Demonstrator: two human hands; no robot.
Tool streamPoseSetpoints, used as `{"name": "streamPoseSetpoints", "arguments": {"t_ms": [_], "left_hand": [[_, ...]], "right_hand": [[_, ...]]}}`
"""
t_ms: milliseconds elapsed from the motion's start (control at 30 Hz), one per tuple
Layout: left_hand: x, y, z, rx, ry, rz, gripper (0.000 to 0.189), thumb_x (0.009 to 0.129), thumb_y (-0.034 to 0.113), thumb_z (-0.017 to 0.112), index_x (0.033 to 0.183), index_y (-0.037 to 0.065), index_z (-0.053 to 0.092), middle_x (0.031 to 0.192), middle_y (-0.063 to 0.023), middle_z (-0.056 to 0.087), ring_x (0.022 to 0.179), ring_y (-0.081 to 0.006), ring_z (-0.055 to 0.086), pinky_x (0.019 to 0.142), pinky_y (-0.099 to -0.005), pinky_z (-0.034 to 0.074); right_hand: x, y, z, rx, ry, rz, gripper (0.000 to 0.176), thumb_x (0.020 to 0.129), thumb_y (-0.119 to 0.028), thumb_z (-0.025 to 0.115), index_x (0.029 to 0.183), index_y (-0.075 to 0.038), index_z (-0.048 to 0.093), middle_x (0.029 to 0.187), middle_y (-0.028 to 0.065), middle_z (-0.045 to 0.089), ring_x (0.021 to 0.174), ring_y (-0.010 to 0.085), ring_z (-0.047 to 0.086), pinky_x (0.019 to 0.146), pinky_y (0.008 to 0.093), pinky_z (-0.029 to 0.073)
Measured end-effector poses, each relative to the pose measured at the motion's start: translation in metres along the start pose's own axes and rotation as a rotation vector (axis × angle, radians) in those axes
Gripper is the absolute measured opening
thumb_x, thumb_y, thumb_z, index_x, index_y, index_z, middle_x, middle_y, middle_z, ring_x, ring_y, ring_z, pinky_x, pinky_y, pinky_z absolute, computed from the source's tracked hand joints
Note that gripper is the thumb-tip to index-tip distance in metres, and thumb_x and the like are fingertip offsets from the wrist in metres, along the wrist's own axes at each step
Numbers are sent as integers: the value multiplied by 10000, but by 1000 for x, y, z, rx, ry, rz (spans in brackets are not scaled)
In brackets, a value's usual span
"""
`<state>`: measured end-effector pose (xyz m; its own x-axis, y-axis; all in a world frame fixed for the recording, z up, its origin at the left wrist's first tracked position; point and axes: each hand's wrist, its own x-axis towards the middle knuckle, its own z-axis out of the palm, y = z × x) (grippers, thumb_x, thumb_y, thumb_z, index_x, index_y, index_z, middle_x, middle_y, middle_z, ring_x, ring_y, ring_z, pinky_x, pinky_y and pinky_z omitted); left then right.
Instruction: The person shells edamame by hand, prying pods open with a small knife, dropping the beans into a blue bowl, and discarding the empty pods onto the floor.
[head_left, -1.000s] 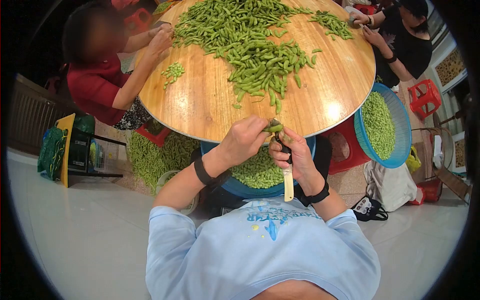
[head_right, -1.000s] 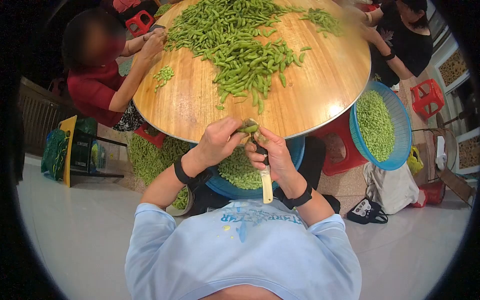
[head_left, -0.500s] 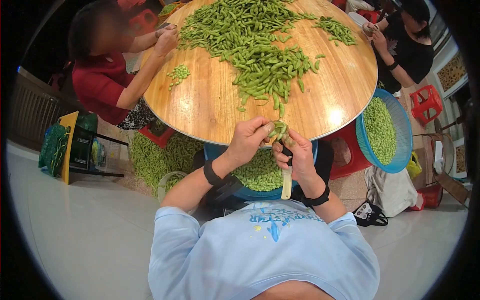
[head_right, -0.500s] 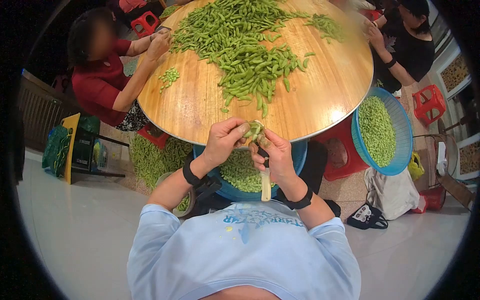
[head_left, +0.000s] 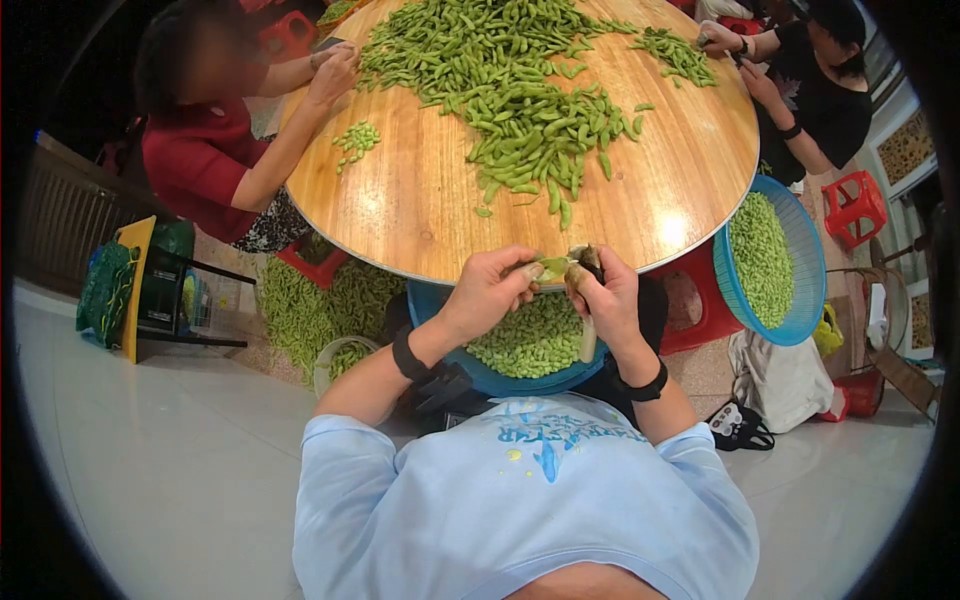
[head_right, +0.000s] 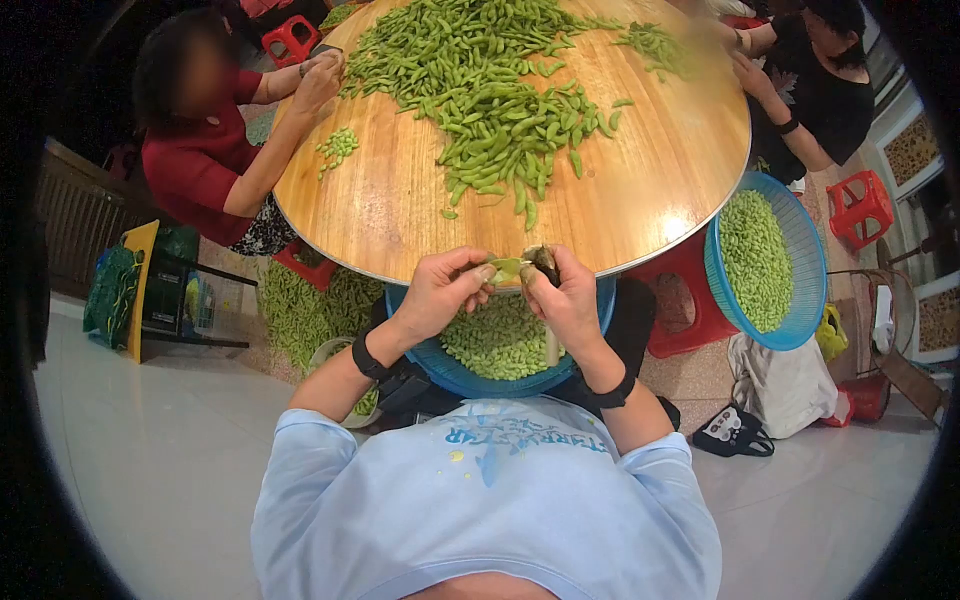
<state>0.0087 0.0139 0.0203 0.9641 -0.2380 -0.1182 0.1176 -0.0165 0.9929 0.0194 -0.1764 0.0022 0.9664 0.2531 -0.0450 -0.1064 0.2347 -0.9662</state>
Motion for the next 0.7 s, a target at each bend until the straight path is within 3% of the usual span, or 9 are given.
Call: {"name": "streamPoseSetpoints", "arguments": {"t_ms": [67, 167, 200, 267, 333, 400, 567, 633, 700], "left_hand": [[-1, -3, -4, -51, -1, -23, 187, 938, 65, 525, 1084, -27, 598, 814, -27, 636, 628, -50, 565, 531, -183, 457], [-6, 0, -1, 58, -18, 107, 195, 933, 53, 521, 1089, -38, 594, 818, -35, 641, 626, -52, 565, 531, -191, 457], [-7, 4, 1, 227, 42, 171, 193, 921, 38, 532, 1088, -46, 581, 819, -52, 646, 636, -62, 574, 536, -205, 463], [-7, 5, 4, 398, 109, 233, 195, 909, 24, 542, 1087, -53, 568, 820, -69, 650, 645, -73, 583, 541, -218, 469], [-7, 2, 8, 382, 170, 356, 200, 855, -21, 548, 1054, -39, 532, 810, -214, 609, 661, -305, 631, 588, -367, 493], [-11, 7, 11, 440, 175, 406, 208, 845, -32, 547, 1050, -38, 513, 827, -219, 609, 691, -338, 628, 606, -377, 497], [-12, 9, 15, 544, 172, 537, 239, 811, -70, 538, 1043, -35, 492, 849, -224, 593, 768, -389, 613, 651, -395, 501], [-11, 5, 15, 561, 176, 658, 255, 804, -82, 563, 1048, -32, 506, 859, -183, 610, 731, -300, 650, 597, -328, 497], [-14, 4, 15, 563, 176, 677, 261, 799, -85, 570, 1046, -29, 508, 851, -177, 608, 718, -294, 644, 596, -325, 496]], "right_hand": [[-4, -1, -2, -14, -77, 110, 120, 882, -84, 610, 949, -4, 550, 642, 10, 552, 458, 39, 441, 392, 202, 320], [-13, 0, 12, -58, 21, 57, 122, 870, -77, 622, 936, 4, 558, 645, 15, 561, 481, 52, 469, 422, 212, 357], [-14, 5, 13, -405, 138, -191, 160, 846, -50, 639, 971, 19, 568, 676, 36, 585, 532, 75, 515, 484, 232, 414], [-16, 9, 17, -460, 141, -327, 193, 829, -34, 649, 995, 23, 570, 704, 49, 597, 570, 86, 535, 523, 244, 435], [-17, 12, 19, -513, 155, -459, 230, 812, -18, 658, 1020, 28, 572, 731, 62, 609, 607, 98, 554, 561, 256, 456], [-11, 11, 20, -592, 117, -567, 252, 790, -4, 674, 1024, 26, 586, 775, 82, 622, 651, 107, 568, 593, 268, 470], [-12, 11, 18, -452, 85, -404, 250, 783, -9, 681, 1016, 30, 598, 778, 80, 627, 664, 108, 572, 601, 262, 470], [-10, 11, 15, -403, 84, -403, 251, 784, -11, 681, 1018, 30, 600, 764, 72, 625, 655, 103, 568, 594, 255, 468], [-14, 12, 7, -214, -31, -133, 255, 790, -19, 680, 1027, 30, 600, 726, 53, 616, 634, 89, 554, 576, 247, 457]]}}
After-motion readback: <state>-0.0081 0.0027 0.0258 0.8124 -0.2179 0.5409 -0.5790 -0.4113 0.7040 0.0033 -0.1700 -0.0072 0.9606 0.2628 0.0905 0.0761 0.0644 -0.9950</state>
